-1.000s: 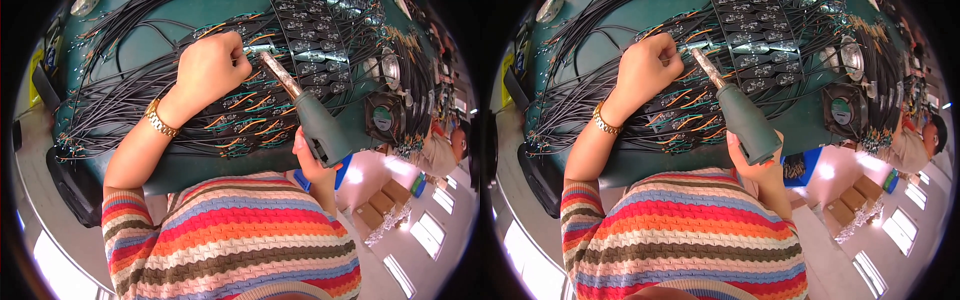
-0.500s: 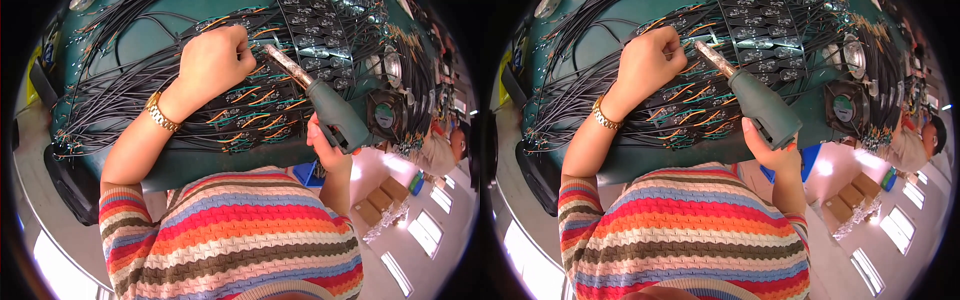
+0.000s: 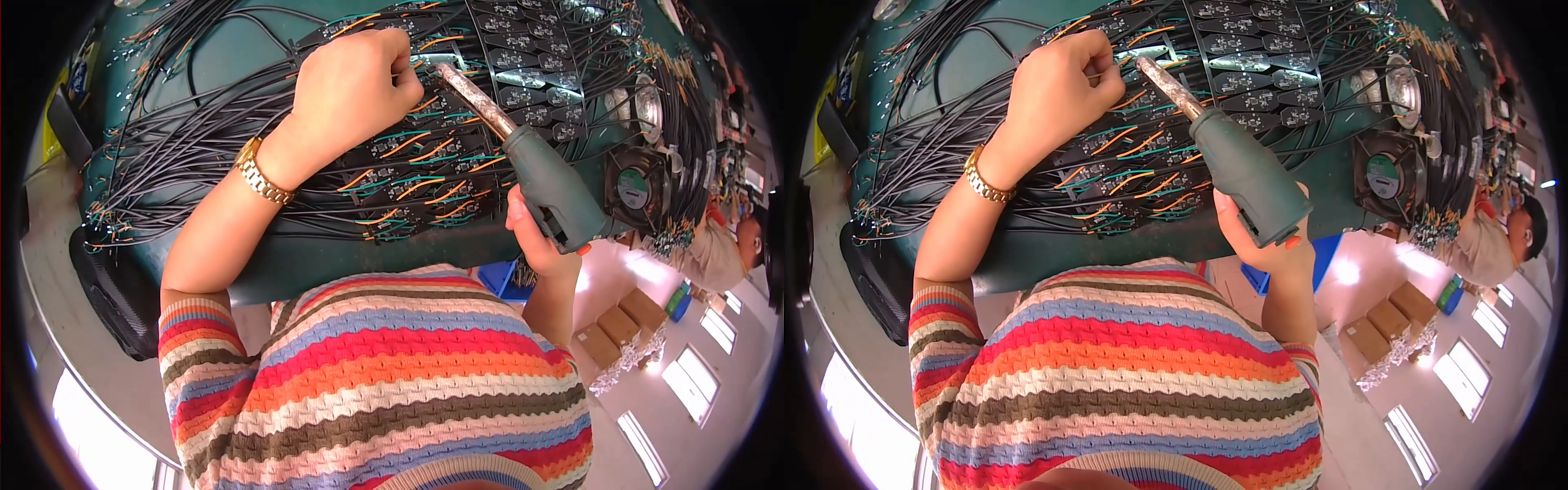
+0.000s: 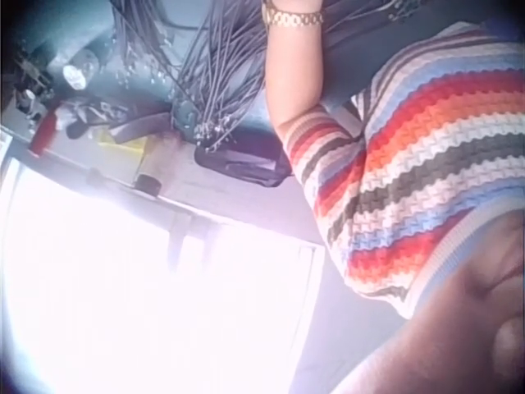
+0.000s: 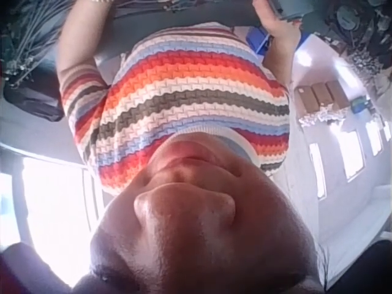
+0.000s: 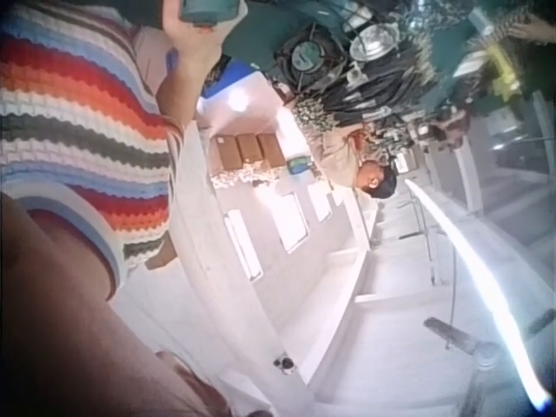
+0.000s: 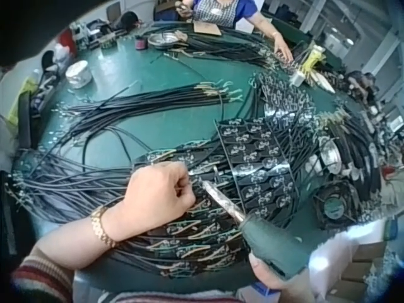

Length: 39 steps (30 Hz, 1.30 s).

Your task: The person solders wires onto circuit boards using a soldering tool, positioning the wire connections by hand and applying heat with the tool across the circuit board array.

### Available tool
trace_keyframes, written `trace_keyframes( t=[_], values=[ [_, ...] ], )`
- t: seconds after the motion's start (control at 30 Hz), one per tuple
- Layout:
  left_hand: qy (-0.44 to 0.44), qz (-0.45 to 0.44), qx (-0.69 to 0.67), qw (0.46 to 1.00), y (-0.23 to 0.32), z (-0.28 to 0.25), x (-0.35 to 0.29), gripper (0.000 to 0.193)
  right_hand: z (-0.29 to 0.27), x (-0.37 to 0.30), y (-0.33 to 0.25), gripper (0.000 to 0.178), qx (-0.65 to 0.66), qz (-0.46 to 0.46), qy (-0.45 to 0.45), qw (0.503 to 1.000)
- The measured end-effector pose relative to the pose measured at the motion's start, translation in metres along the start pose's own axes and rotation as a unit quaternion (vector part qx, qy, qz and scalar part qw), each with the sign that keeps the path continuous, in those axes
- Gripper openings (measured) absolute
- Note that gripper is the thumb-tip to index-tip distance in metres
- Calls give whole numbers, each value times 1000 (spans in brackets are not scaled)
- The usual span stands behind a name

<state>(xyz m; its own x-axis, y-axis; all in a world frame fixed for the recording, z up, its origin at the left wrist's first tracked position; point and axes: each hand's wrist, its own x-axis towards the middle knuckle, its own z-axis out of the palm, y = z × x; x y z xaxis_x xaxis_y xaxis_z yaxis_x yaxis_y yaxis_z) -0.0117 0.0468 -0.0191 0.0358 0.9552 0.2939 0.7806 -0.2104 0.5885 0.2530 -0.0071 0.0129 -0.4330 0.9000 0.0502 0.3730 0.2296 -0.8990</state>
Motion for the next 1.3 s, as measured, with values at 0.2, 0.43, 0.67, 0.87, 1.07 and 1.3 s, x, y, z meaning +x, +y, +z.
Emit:
trace_keyframes(
  t=[0.2,0.43,0.67,0.87,1.07,1.3],
  values=[
    [1,-2,1,1000,0,0,-1,12,0,3,-3,14,-48,-23,0,999],
    [8,11,8,1000,-3,1,-1,9,-2,4,-4,13,-79,-17,-12,997],
    [0,0,4,1000,-2,1,-1,10,-3,9,-8,21,-123,-87,-7,989],
    [3,2,0,1000,0,-1,-1,11,-5,-14,2,33,-84,-38,51,994],
    [-7,-3,-10,1000,-1,-1,0,11,10,-8,5,28,-5,-3,93,996],
    [-13,-7,-10,1000,1,-2,0,12,19,-3,10,18,-28,-8,94,995]
  ],
)
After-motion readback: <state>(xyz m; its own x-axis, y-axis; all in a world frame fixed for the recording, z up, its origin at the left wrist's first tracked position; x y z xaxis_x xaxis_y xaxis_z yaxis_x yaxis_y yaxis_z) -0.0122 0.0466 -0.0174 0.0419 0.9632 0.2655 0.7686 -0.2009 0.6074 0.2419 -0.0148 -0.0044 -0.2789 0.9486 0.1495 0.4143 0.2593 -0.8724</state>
